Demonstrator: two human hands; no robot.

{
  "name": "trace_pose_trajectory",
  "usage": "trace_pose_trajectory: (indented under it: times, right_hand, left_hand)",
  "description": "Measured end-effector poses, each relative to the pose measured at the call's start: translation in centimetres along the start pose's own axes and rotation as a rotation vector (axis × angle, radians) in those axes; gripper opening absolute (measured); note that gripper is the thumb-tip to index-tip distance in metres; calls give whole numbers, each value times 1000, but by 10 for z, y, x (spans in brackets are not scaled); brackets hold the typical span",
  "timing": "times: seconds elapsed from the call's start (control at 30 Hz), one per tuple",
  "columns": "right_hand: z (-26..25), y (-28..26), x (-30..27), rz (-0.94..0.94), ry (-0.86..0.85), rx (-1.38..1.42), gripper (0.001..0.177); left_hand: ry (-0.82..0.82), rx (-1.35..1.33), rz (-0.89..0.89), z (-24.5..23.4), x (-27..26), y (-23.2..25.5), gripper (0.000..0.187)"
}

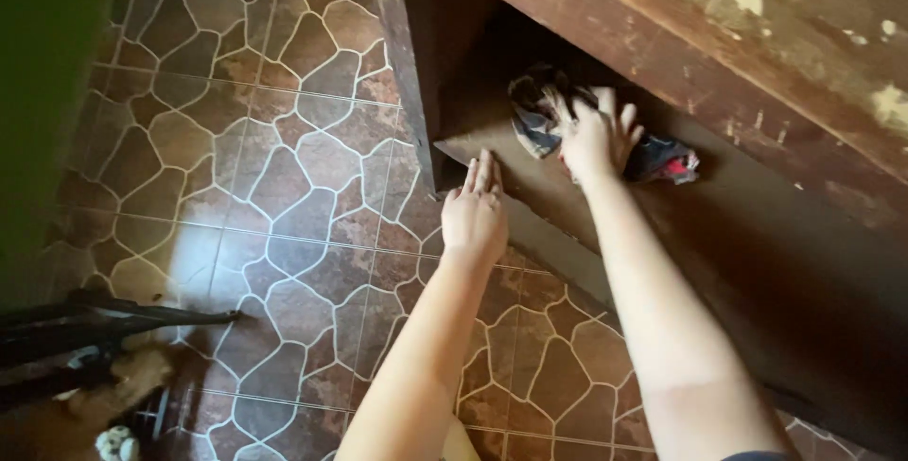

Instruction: The person sprays a cloth with liquid from a spray bottle and wipes the top and side surfaces of a wooden table. The person repeatedly applies spray to the cloth and continues wiping different areas of the table throughout the clip.

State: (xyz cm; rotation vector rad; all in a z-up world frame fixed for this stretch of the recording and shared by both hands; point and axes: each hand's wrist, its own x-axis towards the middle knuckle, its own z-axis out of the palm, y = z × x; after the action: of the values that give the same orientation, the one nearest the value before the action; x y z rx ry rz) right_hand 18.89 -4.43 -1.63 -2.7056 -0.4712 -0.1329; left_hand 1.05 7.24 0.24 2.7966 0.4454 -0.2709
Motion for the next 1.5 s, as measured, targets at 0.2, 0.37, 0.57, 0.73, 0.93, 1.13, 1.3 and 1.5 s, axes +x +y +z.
trace_pose_trajectory:
  times: [0.2,0.37,0.57,0.73,0.93,1.13,1.3,1.5]
  right_hand:
    - [29,-42,-29,-318,0,21,37]
    - [79,-58,75,-170,-75,-127,41]
    - [66,-7,79,-145,121,-122,60]
    - [25,99,56,-52,132,-175,36]
    - [-32,190,-19,35,216,-192,27]
    - [-34,71,-45,-246,193,-156,21]
    - [-46,78,-78,-283,160,-113,18]
    - [-82,358,-104,496,117,-237,30]
  left_hand:
    - [-85,199,-90,-37,19,35,62]
    - [-235,234,-94,1,50,33,48]
    - [-283,285,-71,-20,37,40,49]
    - [-144,267,-102,17,39,23,60]
    - [-54,68,-22,23,33,-14,60]
    - [-124,28,-73,-20,20,12,71]
    - [-120,107,-101,-8,21,15,83]
    - [-156,120,-93,0,23,12,90]
